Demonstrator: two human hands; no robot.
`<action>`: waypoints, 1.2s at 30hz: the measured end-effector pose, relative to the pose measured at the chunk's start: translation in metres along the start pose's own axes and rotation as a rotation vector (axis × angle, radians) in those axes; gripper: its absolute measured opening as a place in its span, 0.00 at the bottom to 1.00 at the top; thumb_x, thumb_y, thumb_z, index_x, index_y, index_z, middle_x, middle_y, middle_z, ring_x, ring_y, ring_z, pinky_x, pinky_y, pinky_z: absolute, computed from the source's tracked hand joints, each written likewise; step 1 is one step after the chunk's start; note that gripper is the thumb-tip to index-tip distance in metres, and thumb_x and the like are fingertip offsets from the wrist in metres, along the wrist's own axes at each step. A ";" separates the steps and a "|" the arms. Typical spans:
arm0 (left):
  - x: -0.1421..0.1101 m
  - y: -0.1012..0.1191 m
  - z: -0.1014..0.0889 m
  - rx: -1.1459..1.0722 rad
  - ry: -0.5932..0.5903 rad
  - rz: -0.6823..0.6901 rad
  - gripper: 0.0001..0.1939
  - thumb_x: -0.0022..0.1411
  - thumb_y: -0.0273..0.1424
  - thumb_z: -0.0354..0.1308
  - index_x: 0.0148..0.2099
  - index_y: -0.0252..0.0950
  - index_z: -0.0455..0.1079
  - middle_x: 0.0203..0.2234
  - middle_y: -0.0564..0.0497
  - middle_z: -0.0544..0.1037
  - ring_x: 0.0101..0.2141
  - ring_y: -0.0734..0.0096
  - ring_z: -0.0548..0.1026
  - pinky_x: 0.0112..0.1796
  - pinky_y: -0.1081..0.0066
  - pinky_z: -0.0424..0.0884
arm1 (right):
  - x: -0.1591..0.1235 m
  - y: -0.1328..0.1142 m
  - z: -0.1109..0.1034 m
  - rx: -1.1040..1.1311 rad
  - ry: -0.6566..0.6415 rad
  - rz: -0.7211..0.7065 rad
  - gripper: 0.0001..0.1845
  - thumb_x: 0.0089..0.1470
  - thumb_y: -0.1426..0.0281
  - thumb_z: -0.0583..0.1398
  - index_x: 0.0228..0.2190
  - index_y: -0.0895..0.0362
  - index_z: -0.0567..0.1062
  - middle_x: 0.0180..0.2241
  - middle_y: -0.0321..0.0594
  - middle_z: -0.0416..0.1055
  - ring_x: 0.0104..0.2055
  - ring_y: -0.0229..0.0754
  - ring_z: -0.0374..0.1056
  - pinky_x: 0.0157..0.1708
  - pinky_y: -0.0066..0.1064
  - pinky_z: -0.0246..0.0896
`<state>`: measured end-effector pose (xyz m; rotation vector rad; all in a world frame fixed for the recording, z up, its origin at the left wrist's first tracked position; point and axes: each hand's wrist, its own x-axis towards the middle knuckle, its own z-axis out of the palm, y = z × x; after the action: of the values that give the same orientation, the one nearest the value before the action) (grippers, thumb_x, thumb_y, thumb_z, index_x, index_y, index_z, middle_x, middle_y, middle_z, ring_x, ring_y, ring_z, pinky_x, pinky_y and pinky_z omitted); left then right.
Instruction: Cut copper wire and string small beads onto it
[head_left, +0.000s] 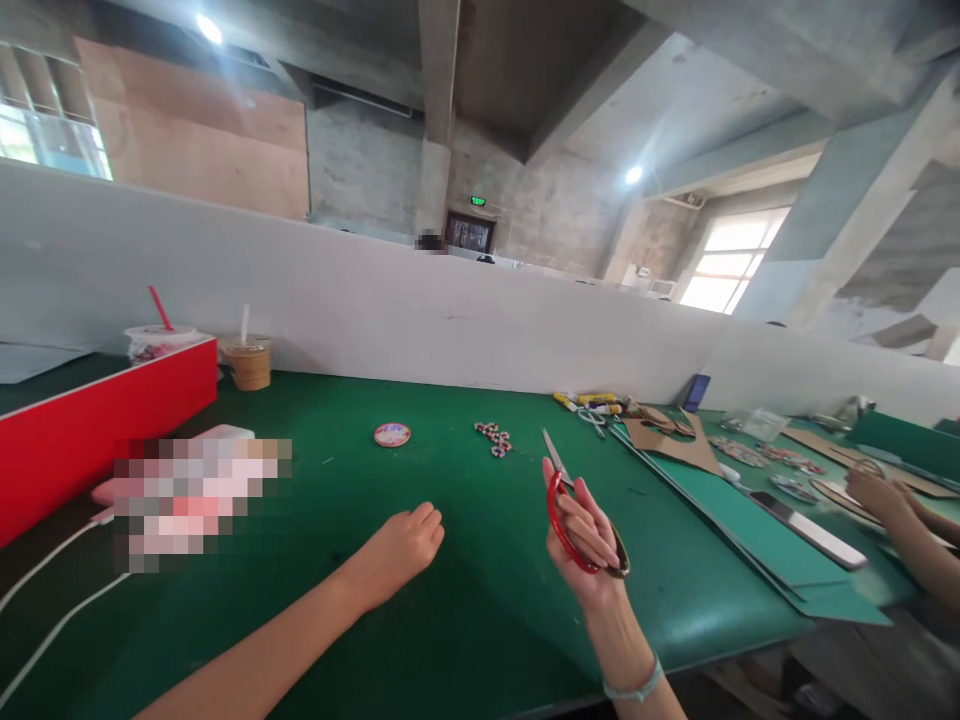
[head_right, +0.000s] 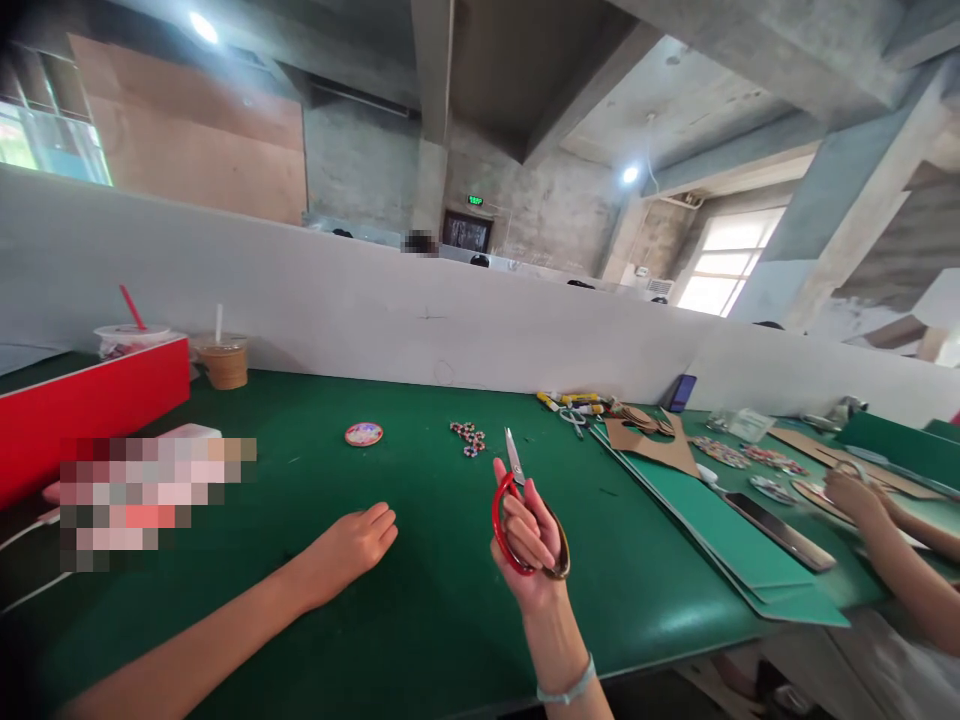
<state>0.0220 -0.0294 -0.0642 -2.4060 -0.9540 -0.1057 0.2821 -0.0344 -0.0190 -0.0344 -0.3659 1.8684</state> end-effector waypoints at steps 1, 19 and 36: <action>0.000 0.000 0.000 0.001 0.001 -0.001 0.09 0.55 0.14 0.50 0.32 0.33 0.64 0.29 0.47 0.69 0.33 0.63 0.68 0.27 0.69 0.65 | 0.001 0.002 0.000 0.018 -0.018 0.017 0.18 0.62 0.75 0.47 0.53 0.58 0.64 0.15 0.21 0.50 0.06 0.21 0.45 0.05 0.08 0.36; 0.002 -0.001 0.001 -0.033 -0.018 0.002 0.10 0.54 0.13 0.50 0.33 0.33 0.63 0.31 0.46 0.70 0.36 0.61 0.68 0.29 0.70 0.66 | 0.000 0.022 0.005 -0.185 -0.090 0.077 0.17 0.62 0.64 0.47 0.46 0.59 0.68 0.12 0.17 0.42 0.03 0.20 0.27 0.04 0.12 0.21; 0.003 -0.002 -0.005 -0.058 -0.035 -0.008 0.11 0.54 0.13 0.50 0.32 0.34 0.62 0.29 0.48 0.68 0.33 0.64 0.66 0.28 0.70 0.65 | -0.006 0.031 -0.010 -0.383 -0.061 0.061 0.27 0.60 0.54 0.43 0.48 0.58 0.66 0.10 0.15 0.32 0.02 0.22 0.28 0.05 0.12 0.24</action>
<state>0.0238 -0.0292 -0.0582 -2.4648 -0.9895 -0.0952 0.2579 -0.0463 -0.0378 -0.2507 -0.7679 1.8374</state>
